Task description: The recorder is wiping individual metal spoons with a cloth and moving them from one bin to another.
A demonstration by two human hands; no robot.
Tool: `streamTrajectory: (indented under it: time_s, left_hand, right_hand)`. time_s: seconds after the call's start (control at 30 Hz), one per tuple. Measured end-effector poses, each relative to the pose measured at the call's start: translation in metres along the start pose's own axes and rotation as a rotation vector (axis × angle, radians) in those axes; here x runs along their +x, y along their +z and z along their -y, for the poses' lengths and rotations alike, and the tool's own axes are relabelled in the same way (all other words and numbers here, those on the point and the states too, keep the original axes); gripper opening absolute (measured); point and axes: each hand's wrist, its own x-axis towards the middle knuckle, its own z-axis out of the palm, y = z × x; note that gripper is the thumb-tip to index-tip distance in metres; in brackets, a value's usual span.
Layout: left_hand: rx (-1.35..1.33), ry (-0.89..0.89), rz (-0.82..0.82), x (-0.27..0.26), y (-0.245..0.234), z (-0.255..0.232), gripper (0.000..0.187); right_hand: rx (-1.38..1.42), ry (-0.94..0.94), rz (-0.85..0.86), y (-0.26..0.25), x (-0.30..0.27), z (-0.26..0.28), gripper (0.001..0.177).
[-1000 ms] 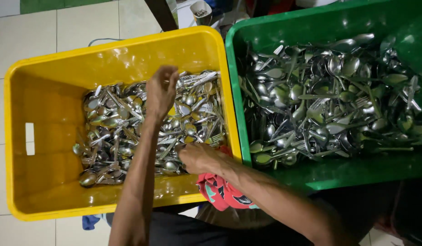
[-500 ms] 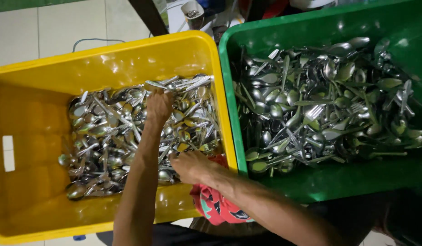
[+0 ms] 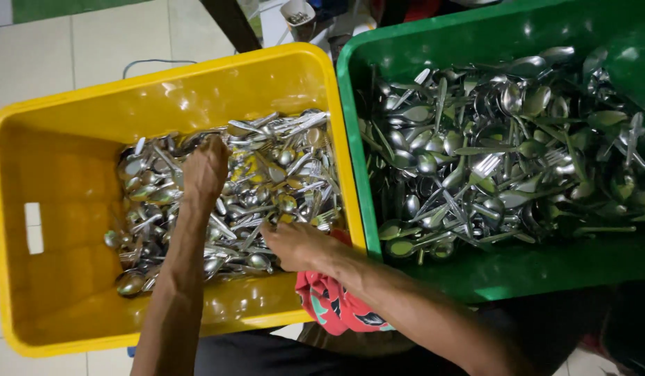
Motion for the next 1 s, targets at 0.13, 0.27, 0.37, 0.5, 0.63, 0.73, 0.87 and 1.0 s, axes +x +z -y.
streamTrajectory:
  time_s: [0.13, 0.27, 0.37, 0.5, 0.63, 0.73, 0.87, 1.0]
  left_hand:
    - [0.16, -0.039, 0.054, -0.045, 0.016, 0.0, 0.025]
    - [0.367, -0.087, 0.102, -0.057, 0.13, 0.066, 0.035]
    - [0.338, -0.185, -0.005, -0.052, 0.133, 0.05, 0.039]
    - [0.898, 0.091, -1.112, -0.069, 0.076, 0.009, 0.031]
    - [-0.535, -0.378, -0.073, -0.12, -0.068, -0.093, 0.036]
    - [-0.546, -0.446, -0.044, -0.139, -0.094, -0.121, 0.031]
    - [-0.358, -0.332, -0.155, -0.148, -0.087, -0.123, 0.033]
    - [-0.927, -0.321, -0.219, -0.152, -0.079, -0.127, 0.037]
  right_hand:
    - [-0.068, -0.032, -0.147, 0.037, 0.035, -0.034, 0.06]
    - [0.068, -0.07, -0.383, 0.023, 0.027, -0.035, 0.052]
    - [0.176, -0.098, -0.568, -0.004, 0.005, -0.018, 0.037]
    - [0.558, 0.004, -0.887, 0.016, 0.041, -0.064, 0.029]
    - [0.344, 0.132, -1.084, 0.006, 0.03, -0.063, 0.028]
    - [0.718, 0.006, -1.061, -0.007, 0.019, -0.058, 0.022]
    - [0.716, -0.027, -1.169, -0.018, 0.021, -0.063, 0.019]
    - [0.659, -0.152, -1.291, -0.064, -0.025, -0.028, 0.026]
